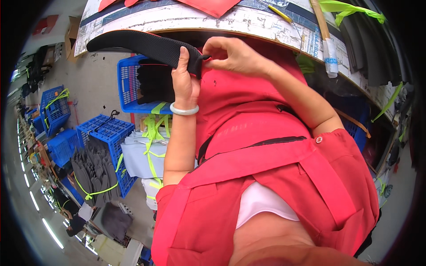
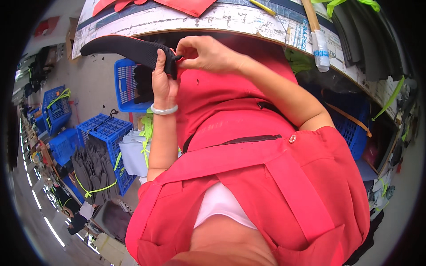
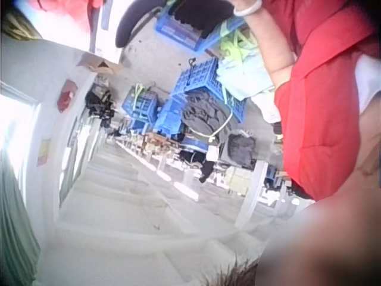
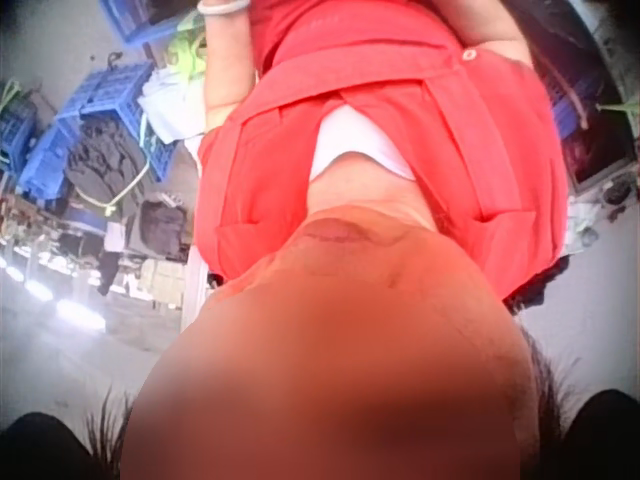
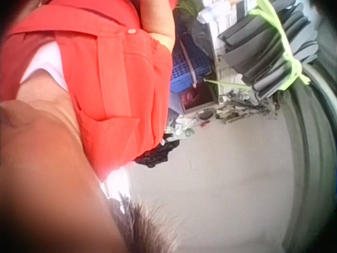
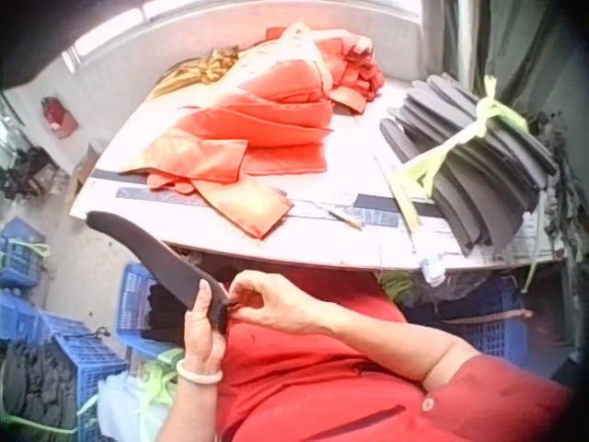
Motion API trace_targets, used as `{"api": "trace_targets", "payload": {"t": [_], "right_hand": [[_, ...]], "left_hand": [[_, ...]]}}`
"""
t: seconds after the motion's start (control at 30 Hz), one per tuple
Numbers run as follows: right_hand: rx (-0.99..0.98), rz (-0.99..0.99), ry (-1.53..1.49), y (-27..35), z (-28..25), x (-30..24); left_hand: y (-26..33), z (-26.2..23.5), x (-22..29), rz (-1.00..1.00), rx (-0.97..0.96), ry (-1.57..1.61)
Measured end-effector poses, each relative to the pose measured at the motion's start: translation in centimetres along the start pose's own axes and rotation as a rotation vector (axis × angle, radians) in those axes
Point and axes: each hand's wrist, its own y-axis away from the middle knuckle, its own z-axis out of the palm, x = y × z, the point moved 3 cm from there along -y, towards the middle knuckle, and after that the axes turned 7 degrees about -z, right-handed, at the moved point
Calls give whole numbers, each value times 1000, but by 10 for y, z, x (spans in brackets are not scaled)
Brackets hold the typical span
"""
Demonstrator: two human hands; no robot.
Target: Hand-sewing foam padding onto black straps at a manufacturing workbench.
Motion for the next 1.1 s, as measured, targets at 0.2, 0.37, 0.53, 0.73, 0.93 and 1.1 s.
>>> {"api": "trace_targets", "payload": {"t": [0.2, 0.37, 0.53, 0.73, 0.93, 1.1], "right_hand": [[417, -198, 148, -3, 10, 4], [298, 328, -646, -10, 31, 39], [20, 609, -1056, 20, 68, 36], [-354, 387, -20, 32, 46, 40], [106, 486, -246, 11, 13, 45], [106, -40, 175, -17, 28, 21]], "left_hand": [[-1, 2, -7, -22, -23, 88], [-5, -8, -8, 63, -37, 102], [14, 0, 1, 74, 36, -80], [12, -28, 0, 37, 41, 129], [11, -35, 6, 161, 86, -74], [19, -22, -8, 136, -69, -85]]}}
